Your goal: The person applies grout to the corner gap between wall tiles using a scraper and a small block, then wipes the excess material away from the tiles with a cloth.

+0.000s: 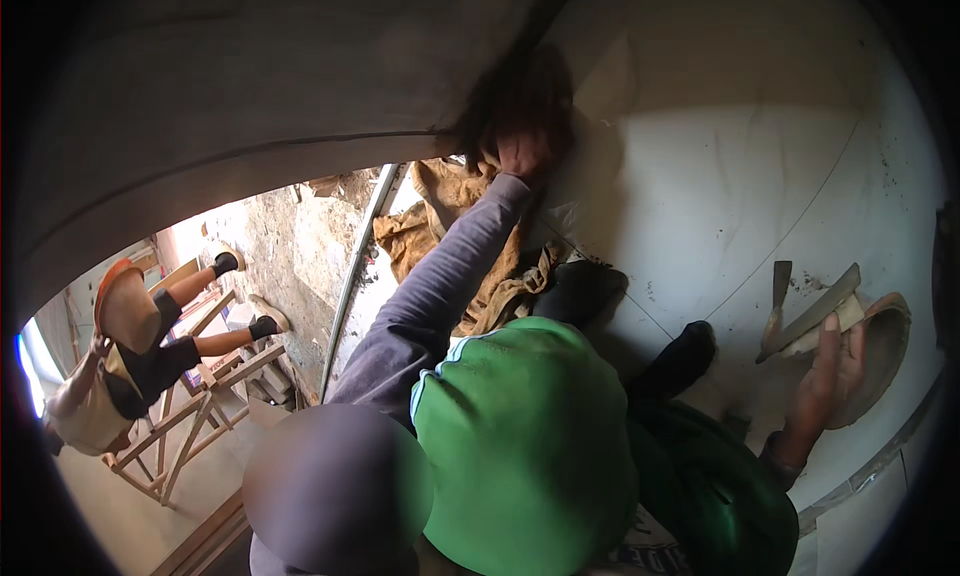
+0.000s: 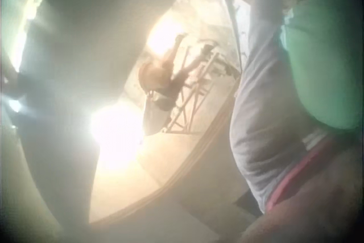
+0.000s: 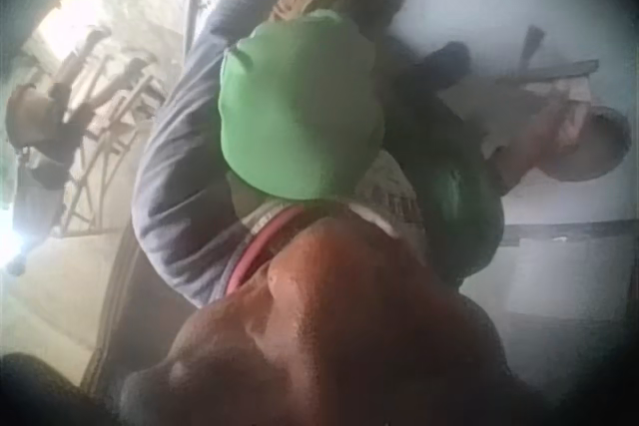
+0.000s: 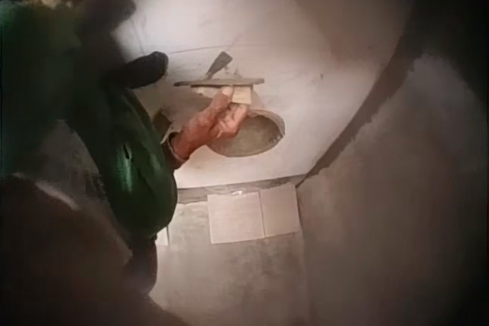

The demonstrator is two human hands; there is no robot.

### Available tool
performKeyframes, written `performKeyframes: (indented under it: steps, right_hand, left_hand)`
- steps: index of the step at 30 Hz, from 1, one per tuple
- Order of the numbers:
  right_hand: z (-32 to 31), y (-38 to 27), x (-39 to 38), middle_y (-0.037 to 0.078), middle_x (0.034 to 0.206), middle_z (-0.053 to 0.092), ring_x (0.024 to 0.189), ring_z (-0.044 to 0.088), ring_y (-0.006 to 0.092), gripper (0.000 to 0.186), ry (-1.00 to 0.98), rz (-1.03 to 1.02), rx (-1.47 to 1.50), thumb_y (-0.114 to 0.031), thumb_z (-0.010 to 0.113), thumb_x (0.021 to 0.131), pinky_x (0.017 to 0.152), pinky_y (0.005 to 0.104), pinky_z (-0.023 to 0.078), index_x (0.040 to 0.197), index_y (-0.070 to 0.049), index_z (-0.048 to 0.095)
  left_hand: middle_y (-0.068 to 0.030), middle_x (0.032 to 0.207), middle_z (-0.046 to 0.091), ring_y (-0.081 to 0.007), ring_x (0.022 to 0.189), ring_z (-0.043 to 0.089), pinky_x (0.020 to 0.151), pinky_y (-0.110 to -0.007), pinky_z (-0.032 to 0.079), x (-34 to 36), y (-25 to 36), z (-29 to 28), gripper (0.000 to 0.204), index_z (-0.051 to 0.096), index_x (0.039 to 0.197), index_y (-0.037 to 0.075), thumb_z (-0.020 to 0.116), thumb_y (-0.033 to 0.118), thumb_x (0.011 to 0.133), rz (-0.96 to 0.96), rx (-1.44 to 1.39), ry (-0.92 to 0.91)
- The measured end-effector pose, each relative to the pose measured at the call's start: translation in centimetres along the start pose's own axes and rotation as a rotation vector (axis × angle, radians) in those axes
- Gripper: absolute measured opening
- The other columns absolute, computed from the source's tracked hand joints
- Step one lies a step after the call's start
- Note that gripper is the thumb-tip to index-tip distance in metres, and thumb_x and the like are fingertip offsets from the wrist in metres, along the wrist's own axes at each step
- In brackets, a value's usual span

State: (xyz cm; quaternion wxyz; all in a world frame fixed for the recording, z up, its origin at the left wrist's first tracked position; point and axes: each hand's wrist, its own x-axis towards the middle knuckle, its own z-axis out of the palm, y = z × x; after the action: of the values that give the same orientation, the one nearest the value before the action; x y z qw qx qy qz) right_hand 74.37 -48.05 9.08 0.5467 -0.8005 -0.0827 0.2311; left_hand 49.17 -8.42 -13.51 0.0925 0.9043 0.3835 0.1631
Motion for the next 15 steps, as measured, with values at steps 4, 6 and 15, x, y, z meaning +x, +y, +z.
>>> performKeyframes:
  steps: [4,6,15]
  right_hand:
    - [-0.4,1.1,0.6,0.015,0.134,0.071,0.12,0.063,0.0165,0.041,-0.067,-0.007,0.063,-0.012,0.068,0.107,0.108,0.0314,0.046,0.14,0.011,0.063]
    - [-0.4,1.0,0.5,0.015,0.133,0.071,0.12,0.063,0.0165,0.04,-0.081,0.009,0.032,-0.012,0.069,0.106,0.108,0.031,0.045,0.139,0.011,0.064]
    - [1.0,0.4,-0.1,0.014,0.129,0.072,0.116,0.064,0.0139,0.042,-0.041,-0.039,0.073,-0.014,0.07,0.106,0.104,0.0285,0.046,0.14,0.011,0.064]
  left_hand:
    - [-0.0224,0.156,0.056,-0.0452,0.14,0.052,0.117,-0.055,0.042,-2.9,-0.5,-2.1,0.057,0.057,0.153,0.001,0.059,0.031,0.105,-0.002,-0.018,0.085]
    - [-0.0225,0.157,0.055,-0.0443,0.143,0.05,0.118,-0.055,0.041,-3.8,0.5,-3.8,0.058,0.056,0.153,0.001,0.059,0.032,0.105,-0.064,-0.039,0.051]
    - [-0.0213,0.163,0.051,-0.0392,0.151,0.043,0.128,-0.049,0.032,-13.6,0.4,-9.7,0.059,0.053,0.154,0.0,0.058,0.032,0.105,-0.435,0.157,-0.118]
